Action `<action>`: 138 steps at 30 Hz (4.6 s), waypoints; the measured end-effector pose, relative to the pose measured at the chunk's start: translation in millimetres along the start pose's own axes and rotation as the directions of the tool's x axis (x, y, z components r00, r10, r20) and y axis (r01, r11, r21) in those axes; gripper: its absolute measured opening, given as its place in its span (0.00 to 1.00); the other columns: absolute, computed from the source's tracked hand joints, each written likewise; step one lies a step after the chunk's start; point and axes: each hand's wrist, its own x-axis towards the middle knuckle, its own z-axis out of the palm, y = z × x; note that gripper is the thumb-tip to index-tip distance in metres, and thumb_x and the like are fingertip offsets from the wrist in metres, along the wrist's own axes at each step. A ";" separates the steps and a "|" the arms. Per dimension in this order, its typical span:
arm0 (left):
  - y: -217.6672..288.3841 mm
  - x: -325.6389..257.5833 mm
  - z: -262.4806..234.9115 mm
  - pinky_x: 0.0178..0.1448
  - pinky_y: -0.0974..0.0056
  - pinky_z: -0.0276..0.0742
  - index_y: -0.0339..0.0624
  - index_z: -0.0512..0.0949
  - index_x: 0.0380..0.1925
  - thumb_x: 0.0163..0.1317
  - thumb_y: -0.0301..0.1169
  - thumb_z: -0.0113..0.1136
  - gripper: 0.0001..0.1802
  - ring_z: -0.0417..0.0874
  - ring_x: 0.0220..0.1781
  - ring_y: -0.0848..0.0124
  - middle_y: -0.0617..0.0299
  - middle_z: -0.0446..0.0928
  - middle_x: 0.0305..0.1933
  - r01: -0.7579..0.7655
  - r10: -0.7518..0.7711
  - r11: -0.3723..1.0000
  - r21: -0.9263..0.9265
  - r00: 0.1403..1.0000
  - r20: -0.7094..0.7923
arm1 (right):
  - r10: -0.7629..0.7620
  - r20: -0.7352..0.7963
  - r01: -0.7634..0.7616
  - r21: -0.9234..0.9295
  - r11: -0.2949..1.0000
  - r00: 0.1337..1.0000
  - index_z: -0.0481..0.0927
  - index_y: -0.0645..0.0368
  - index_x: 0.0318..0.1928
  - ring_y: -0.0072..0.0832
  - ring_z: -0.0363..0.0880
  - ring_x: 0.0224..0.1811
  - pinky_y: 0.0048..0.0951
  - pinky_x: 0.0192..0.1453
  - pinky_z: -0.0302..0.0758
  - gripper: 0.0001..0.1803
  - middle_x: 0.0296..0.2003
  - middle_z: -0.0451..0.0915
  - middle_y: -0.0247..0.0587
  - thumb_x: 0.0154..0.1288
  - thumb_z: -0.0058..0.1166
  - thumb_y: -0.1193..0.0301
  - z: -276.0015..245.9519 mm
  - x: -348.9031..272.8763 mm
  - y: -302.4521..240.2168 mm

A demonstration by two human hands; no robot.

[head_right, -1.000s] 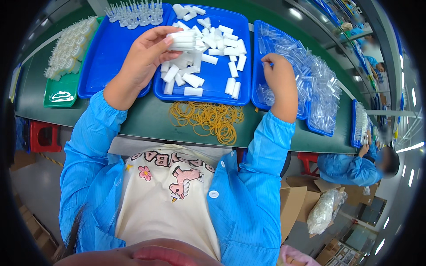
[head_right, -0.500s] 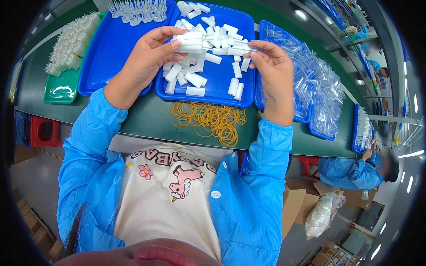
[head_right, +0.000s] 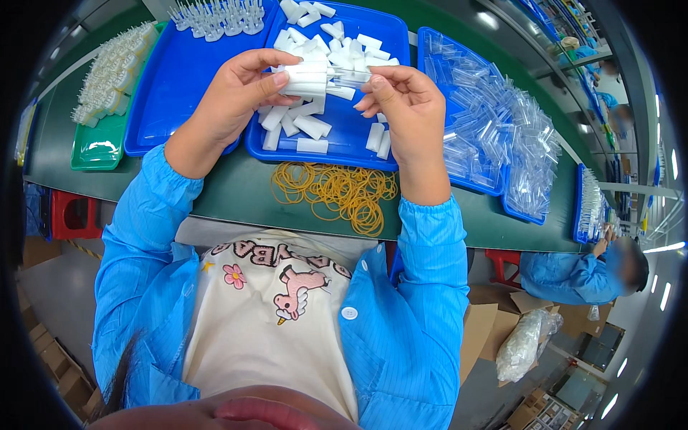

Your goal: Assembling small white plastic components and organizing them into trays on a production line.

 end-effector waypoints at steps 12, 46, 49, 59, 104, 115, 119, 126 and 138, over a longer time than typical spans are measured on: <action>0.4 -0.4 -0.8 0.52 0.64 0.84 0.38 0.78 0.52 0.66 0.27 0.61 0.15 0.83 0.52 0.66 0.54 0.78 0.53 0.010 -0.012 0.998 0.062 0.999 0.031 | -0.053 -0.075 0.045 -0.111 0.993 0.996 0.79 0.70 0.46 0.30 0.85 0.33 0.23 0.35 0.82 0.10 0.35 0.83 0.48 0.66 0.59 0.78 20.3 -9.9 -3.3; -8.8 -1.9 2.5 0.55 0.65 0.81 0.39 0.82 0.49 0.59 0.27 0.68 0.17 0.79 0.54 0.68 0.60 0.72 0.55 -0.131 0.130 0.991 -0.001 0.979 0.156 | -0.324 -0.074 0.301 -0.220 0.928 0.943 0.77 0.66 0.48 0.27 0.77 0.53 0.23 0.44 0.81 0.15 0.55 0.73 0.45 0.61 0.64 0.79 34.6 -12.8 8.9; -14.8 0.4 0.5 0.58 0.64 0.78 0.40 0.83 0.44 0.52 0.28 0.74 0.18 0.77 0.55 0.68 0.60 0.72 0.55 -0.230 0.238 0.971 -0.058 0.949 0.207 | -0.342 -0.059 0.323 -0.214 0.922 0.938 0.76 0.66 0.48 0.31 0.74 0.58 0.29 0.52 0.80 0.18 0.60 0.68 0.47 0.58 0.67 0.80 39.3 -17.6 10.0; -13.3 -3.5 6.3 0.58 0.66 0.74 0.44 0.80 0.34 0.40 0.36 0.82 0.23 0.74 0.56 0.70 0.63 0.70 0.52 -0.127 0.163 0.979 -0.157 0.957 0.241 | -0.324 0.046 0.326 -0.055 0.944 0.945 0.73 0.62 0.50 0.37 0.70 0.63 0.38 0.62 0.75 0.23 0.62 0.66 0.49 0.55 0.68 0.82 58.0 -31.0 10.1; -4.5 1.4 -6.5 0.49 0.66 0.84 0.41 0.74 0.58 0.68 0.31 0.61 0.20 0.83 0.53 0.65 0.55 0.77 0.56 -0.018 0.025 0.982 -0.189 0.999 0.033 | -0.234 0.068 0.233 0.024 0.972 0.970 0.83 0.68 0.42 0.28 0.82 0.41 0.23 0.38 0.78 0.07 0.50 0.80 0.49 0.63 0.56 0.84 -21.2 28.7 -19.5; -2.9 -1.8 -5.1 0.48 0.67 0.85 0.41 0.76 0.57 0.65 0.32 0.64 0.21 0.84 0.50 0.63 0.52 0.77 0.57 -0.004 0.011 0.996 -0.087 0.997 0.073 | -0.117 0.117 0.125 -0.065 0.990 0.986 0.78 0.69 0.50 0.32 0.86 0.46 0.25 0.42 0.81 0.14 0.45 0.84 0.52 0.63 0.60 0.81 -2.7 10.6 -10.9; -2.8 -1.3 -2.5 0.46 0.69 0.84 0.41 0.78 0.56 0.65 0.29 0.63 0.19 0.86 0.48 0.65 0.52 0.80 0.53 -0.034 0.038 0.998 -0.044 0.997 0.072 | -0.115 0.105 0.126 -0.101 0.987 0.988 0.79 0.68 0.49 0.31 0.85 0.46 0.24 0.45 0.81 0.14 0.46 0.83 0.51 0.62 0.60 0.83 6.6 2.0 -12.5; 0.7 -2.6 -2.4 0.45 0.71 0.84 0.41 0.77 0.57 0.66 0.30 0.62 0.19 0.86 0.48 0.65 0.50 0.80 0.54 -0.023 0.024 0.999 -0.024 0.999 0.045 | -0.185 0.051 0.189 -0.087 0.978 0.981 0.80 0.68 0.47 0.30 0.84 0.47 0.25 0.49 0.81 0.13 0.44 0.83 0.48 0.61 0.61 0.84 18.5 -2.8 -7.5; 11.6 0.6 -8.1 0.50 0.68 0.84 0.40 0.79 0.54 0.66 0.19 0.54 0.18 0.81 0.52 0.69 0.61 0.73 0.55 -0.053 0.014 0.960 0.276 0.990 0.141 | -0.095 0.117 0.107 -0.099 0.989 0.989 0.80 0.68 0.46 0.32 0.84 0.47 0.26 0.49 0.82 0.12 0.46 0.82 0.49 0.61 0.60 0.85 8.7 4.0 -0.2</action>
